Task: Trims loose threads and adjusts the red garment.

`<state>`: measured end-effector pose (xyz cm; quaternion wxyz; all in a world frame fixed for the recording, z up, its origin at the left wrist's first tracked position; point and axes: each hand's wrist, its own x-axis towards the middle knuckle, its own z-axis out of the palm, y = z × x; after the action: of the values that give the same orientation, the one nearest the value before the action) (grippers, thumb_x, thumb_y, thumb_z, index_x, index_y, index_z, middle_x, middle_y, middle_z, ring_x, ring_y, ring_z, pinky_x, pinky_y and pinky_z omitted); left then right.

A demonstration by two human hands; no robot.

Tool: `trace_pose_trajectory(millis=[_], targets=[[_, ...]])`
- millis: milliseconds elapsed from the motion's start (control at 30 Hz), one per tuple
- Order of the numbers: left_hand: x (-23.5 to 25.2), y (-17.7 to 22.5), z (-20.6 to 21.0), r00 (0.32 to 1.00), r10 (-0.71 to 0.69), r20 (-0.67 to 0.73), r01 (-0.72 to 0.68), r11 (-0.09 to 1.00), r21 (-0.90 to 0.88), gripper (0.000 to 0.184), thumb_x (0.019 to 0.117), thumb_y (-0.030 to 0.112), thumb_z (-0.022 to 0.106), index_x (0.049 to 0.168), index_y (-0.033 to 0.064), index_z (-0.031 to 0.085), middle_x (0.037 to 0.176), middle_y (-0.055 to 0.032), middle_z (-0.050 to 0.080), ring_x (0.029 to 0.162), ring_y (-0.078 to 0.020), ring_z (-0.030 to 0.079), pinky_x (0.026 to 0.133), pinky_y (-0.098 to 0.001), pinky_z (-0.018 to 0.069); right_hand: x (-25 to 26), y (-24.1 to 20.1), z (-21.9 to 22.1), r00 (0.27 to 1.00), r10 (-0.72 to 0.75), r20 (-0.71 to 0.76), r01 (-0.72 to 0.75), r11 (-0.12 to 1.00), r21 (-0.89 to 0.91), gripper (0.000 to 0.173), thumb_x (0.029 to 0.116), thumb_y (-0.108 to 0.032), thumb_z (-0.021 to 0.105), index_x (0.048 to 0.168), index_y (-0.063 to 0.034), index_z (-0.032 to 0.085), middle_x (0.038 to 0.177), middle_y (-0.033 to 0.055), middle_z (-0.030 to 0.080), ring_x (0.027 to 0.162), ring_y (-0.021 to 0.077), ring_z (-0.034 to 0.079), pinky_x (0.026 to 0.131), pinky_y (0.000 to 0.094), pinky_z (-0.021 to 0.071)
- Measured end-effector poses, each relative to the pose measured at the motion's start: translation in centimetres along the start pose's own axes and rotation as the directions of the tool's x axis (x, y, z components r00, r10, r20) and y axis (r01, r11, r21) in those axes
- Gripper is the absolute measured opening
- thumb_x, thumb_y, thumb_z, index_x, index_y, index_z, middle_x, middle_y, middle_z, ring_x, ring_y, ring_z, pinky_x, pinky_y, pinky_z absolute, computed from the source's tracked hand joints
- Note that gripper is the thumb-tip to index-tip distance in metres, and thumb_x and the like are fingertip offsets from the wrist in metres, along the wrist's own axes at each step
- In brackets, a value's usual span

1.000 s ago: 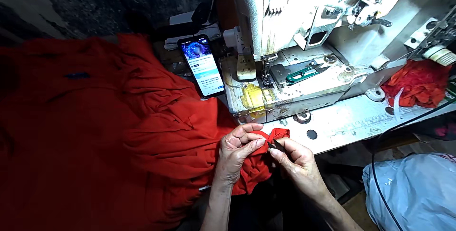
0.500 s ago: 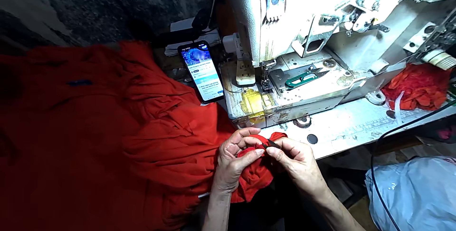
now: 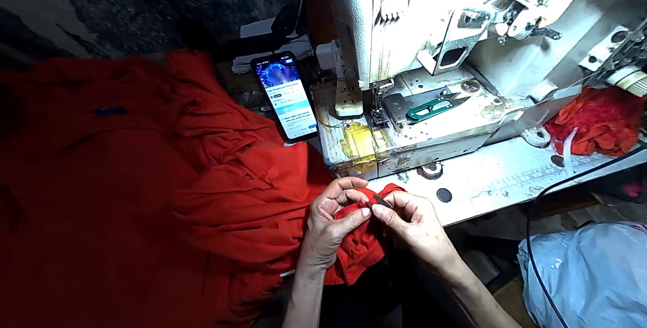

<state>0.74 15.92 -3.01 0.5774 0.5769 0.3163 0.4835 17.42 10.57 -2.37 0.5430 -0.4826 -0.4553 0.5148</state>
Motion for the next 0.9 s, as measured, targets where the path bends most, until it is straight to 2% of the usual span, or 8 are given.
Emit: trace_pose_trajectory(millis=[100, 200, 300, 367, 467, 567, 700, 900], targets=[[0.2, 0.0, 0.1, 0.999, 0.052, 0.016, -0.053, 0.995, 0.087, 0.038, 0.0786, -0.002, 0.070, 0.115, 0.0074, 0.071, 0.089, -0.0008, 0.073, 0.082, -0.0077, 0.069, 0.077, -0.0205, 0.0577, 0.3, 0.5, -0.6, 0.997, -0.017, 0.075, 0.009, 0.994, 0.109, 0.013, 0.0960, -0.016, 0.068, 0.089, -0.0059, 0.068, 0.061, 0.0003, 0.060, 0.048, 0.0020, 0.052, 0.046, 0.0162, 0.0439], [-0.1, 0.2, 0.2, 0.996, 0.080, 0.027, -0.084, 0.983, 0.166, 0.033, 0.0829, -0.005, 0.066, 0.113, 0.0055, 0.071, 0.095, -0.0018, 0.074, 0.085, -0.0091, 0.070, 0.078, -0.0220, 0.0584, 0.7, 0.4, -1.6, 0.986, 0.020, 0.165, -0.054, 0.978, 0.203, 0.008, 0.0932, -0.012, 0.070, 0.094, -0.0041, 0.068, 0.061, 0.0034, 0.061, 0.044, 0.0027, 0.051, 0.041, 0.0167, 0.0440], [-0.2, 0.4, 0.3, 0.997, 0.077, 0.021, -0.079, 0.981, 0.177, 0.036, 0.0815, -0.005, 0.066, 0.116, 0.0044, 0.070, 0.095, -0.0040, 0.074, 0.085, -0.0108, 0.070, 0.076, -0.0226, 0.0585, 0.8, 0.8, -1.3, 0.991, 0.007, 0.137, -0.028, 0.988, 0.153, 0.015, 0.0830, -0.004, 0.076, 0.094, -0.0040, 0.067, 0.062, 0.0044, 0.060, 0.044, 0.0060, 0.052, 0.041, 0.0199, 0.0463], [0.0, 0.2, 0.6, 0.995, 0.101, 0.013, -0.101, 0.974, 0.202, 0.038, 0.0777, -0.002, 0.070, 0.115, 0.0047, 0.070, 0.090, -0.0025, 0.073, 0.083, -0.0099, 0.069, 0.074, -0.0220, 0.0579, 1.0, 1.1, -1.3, 0.993, -0.013, 0.121, -0.002, 0.992, 0.126, 0.019, 0.0806, -0.001, 0.078, 0.096, -0.0032, 0.067, 0.065, 0.0048, 0.061, 0.046, 0.0068, 0.053, 0.042, 0.0205, 0.0470], [-0.4, 0.0, 0.7, 0.991, 0.136, -0.017, -0.127, 0.959, 0.254, 0.030, 0.0788, -0.001, 0.070, 0.108, 0.0048, 0.070, 0.085, -0.0006, 0.071, 0.077, -0.0078, 0.066, 0.070, -0.0207, 0.0558, 0.6, 1.8, -1.1, 0.993, -0.072, 0.091, 0.062, 0.992, 0.113, 0.017, 0.0857, -0.005, 0.074, 0.100, -0.0048, 0.067, 0.065, 0.0046, 0.061, 0.045, 0.0075, 0.052, 0.042, 0.0211, 0.0463], [-0.9, 0.1, 0.9, 0.987, 0.158, -0.018, -0.141, 0.922, 0.361, 0.010, 0.0837, 0.002, 0.069, 0.091, 0.0082, 0.073, 0.084, 0.0003, 0.071, 0.074, -0.0062, 0.065, 0.066, -0.0203, 0.0543, 0.5, 2.5, -0.8, 0.987, -0.157, 0.039, 0.155, 0.987, 0.038, 0.013, 0.0895, -0.012, 0.073, 0.100, -0.0060, 0.068, 0.063, 0.0038, 0.058, 0.044, 0.0096, 0.051, 0.042, 0.0237, 0.0458], [-0.8, 0.4, 1.2, 0.986, 0.152, -0.073, -0.122, 0.942, 0.311, 0.016, 0.0822, -0.003, 0.066, 0.091, 0.0083, 0.073, 0.078, 0.0000, 0.070, 0.064, -0.0052, 0.062, 0.058, -0.0181, 0.0523, 0.6, 2.7, -0.2, 0.968, -0.251, -0.004, 0.249, 0.963, -0.103, 0.011, 0.0909, -0.014, 0.073, 0.098, -0.0062, 0.068, 0.064, 0.0009, 0.058, 0.048, 0.0085, 0.053, 0.046, 0.0249, 0.0474], [-0.7, 0.2, 1.0, 0.979, 0.204, -0.027, -0.180, 0.911, 0.372, 0.017, 0.0859, -0.003, 0.066, 0.095, 0.0064, 0.078, 0.092, 0.0015, 0.076, 0.085, -0.0045, 0.070, 0.080, -0.0210, 0.0578, 0.7, 2.8, -0.3, 0.965, -0.262, -0.008, 0.261, 0.962, -0.074, 0.011, 0.0921, -0.012, 0.071, 0.101, -0.0061, 0.067, 0.065, 0.0026, 0.059, 0.046, 0.0094, 0.053, 0.044, 0.0249, 0.0476]])
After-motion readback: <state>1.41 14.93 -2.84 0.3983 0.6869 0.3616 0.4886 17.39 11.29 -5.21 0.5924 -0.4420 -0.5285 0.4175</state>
